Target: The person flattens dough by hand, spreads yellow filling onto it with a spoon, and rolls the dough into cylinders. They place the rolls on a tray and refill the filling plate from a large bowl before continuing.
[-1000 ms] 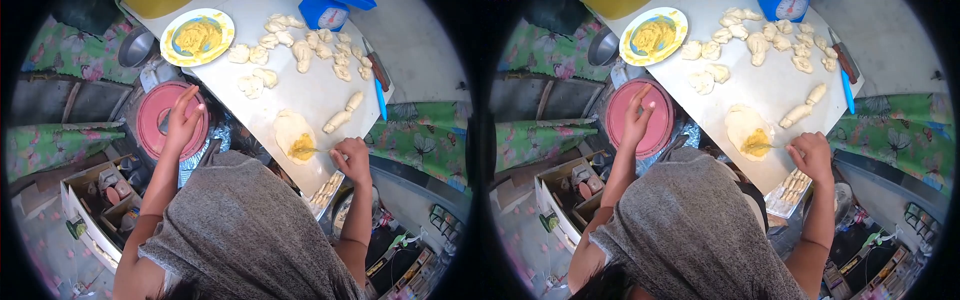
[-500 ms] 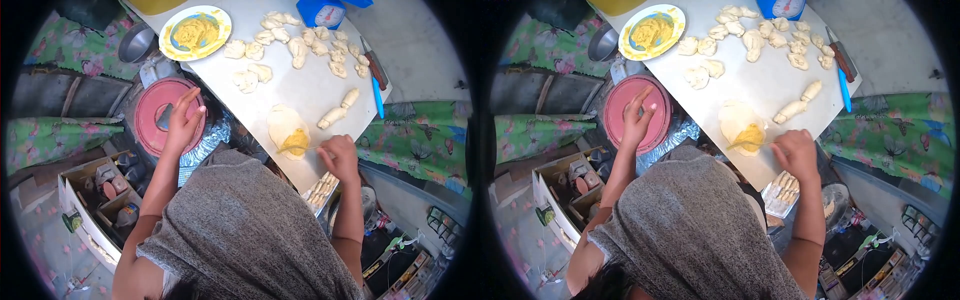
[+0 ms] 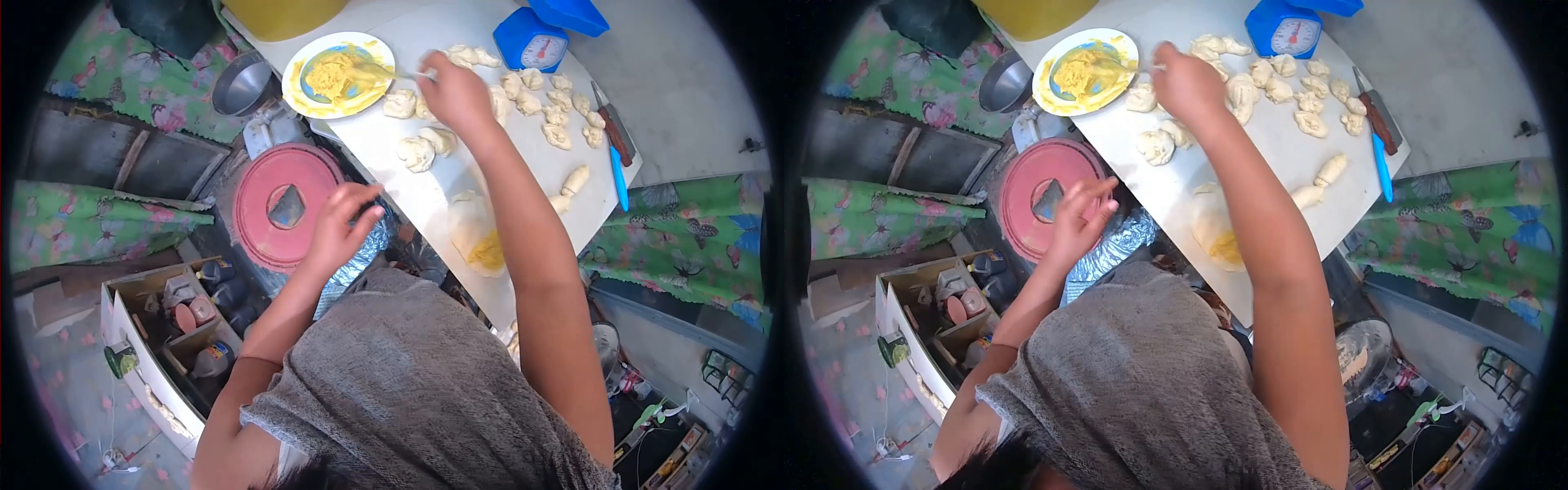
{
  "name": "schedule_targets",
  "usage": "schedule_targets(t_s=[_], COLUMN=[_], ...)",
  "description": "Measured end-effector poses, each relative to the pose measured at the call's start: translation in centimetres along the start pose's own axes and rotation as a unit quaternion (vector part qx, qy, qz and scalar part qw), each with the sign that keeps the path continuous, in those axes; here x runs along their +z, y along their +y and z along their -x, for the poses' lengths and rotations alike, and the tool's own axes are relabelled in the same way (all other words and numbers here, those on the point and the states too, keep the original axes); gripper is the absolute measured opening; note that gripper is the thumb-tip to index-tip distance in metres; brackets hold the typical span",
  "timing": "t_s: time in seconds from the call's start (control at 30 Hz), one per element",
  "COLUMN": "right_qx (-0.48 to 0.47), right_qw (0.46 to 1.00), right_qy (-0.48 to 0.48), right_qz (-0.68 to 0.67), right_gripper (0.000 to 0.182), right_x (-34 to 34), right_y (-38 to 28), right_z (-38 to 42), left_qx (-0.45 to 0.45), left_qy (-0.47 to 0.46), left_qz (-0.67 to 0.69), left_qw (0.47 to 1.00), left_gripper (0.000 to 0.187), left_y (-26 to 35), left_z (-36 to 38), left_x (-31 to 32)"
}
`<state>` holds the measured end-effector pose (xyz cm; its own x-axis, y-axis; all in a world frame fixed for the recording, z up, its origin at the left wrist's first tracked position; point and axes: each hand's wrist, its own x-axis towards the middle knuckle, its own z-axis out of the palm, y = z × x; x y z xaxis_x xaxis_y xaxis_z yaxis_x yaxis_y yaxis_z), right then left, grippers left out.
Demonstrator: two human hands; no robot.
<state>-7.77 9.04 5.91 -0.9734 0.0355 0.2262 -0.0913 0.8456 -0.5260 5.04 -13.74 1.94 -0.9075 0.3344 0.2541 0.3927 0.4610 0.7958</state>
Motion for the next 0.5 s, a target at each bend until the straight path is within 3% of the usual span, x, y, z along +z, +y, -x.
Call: schedule_targets(t_s=[0.07, 0.13, 0.17, 0.23, 0.27, 0.33, 0.37, 0.5], right_qx=[0.025, -0.198, -0.196, -0.298, -0.301, -0.184, -0.165, -0.157], right_qw=[0.998, 0.978, 0.979, 0.947, 0.949, 0.982, 0.964, 0.974], right_qy=[-0.051, -0.025, -0.028, 0.117, 0.098, -0.024, -0.177, -0.152], right_qz=[0.021, 0.057, 0.056, 0.038, 0.018, -0.013, -0.113, -0.060], right_gripper=[0.027, 0.029, 0.029, 0.030, 0.027, 0.017, 0.016, 0.019], right_x=[1.8, 3.4, 3.2, -0.8, -4.4, -9.3, -11.2, -9.8], right_y=[-0.3, 0.4, 1.1, 1.7, 2.0, 4.7, 8.7, 11.6], right_z=[-3.4, -4.1, -3.5, -0.2, 2.8, 10.8, 17.1, 23.7], left_qx=[0.087, 0.172, 0.224, 0.241, 0.262, 0.277, 0.278, 0.272], left_qy=[-0.098, -0.156, -0.174, -0.212, -0.244, -0.231, -0.214, -0.170], left_qz=[0.014, -0.007, -0.009, -0.010, -0.015, -0.026, -0.076, -0.161], left_qw=[0.991, 0.973, 0.959, 0.947, 0.934, 0.932, 0.933, 0.934], left_gripper=[0.026, 0.022, 0.023, 0.023, 0.024, 0.025, 0.025, 0.022], left_y=[1.2, 3.3, 3.7, 4.3, 4.7, 5.5, 6.2, 7.2], left_z=[0.4, 0.8, 1.1, 2.2, 2.6, 3.6, 4.2, 4.9], left_x=[1.2, 2.9, 3.9, 6.1, 7.1, 8.5, 9.8, 12.2])
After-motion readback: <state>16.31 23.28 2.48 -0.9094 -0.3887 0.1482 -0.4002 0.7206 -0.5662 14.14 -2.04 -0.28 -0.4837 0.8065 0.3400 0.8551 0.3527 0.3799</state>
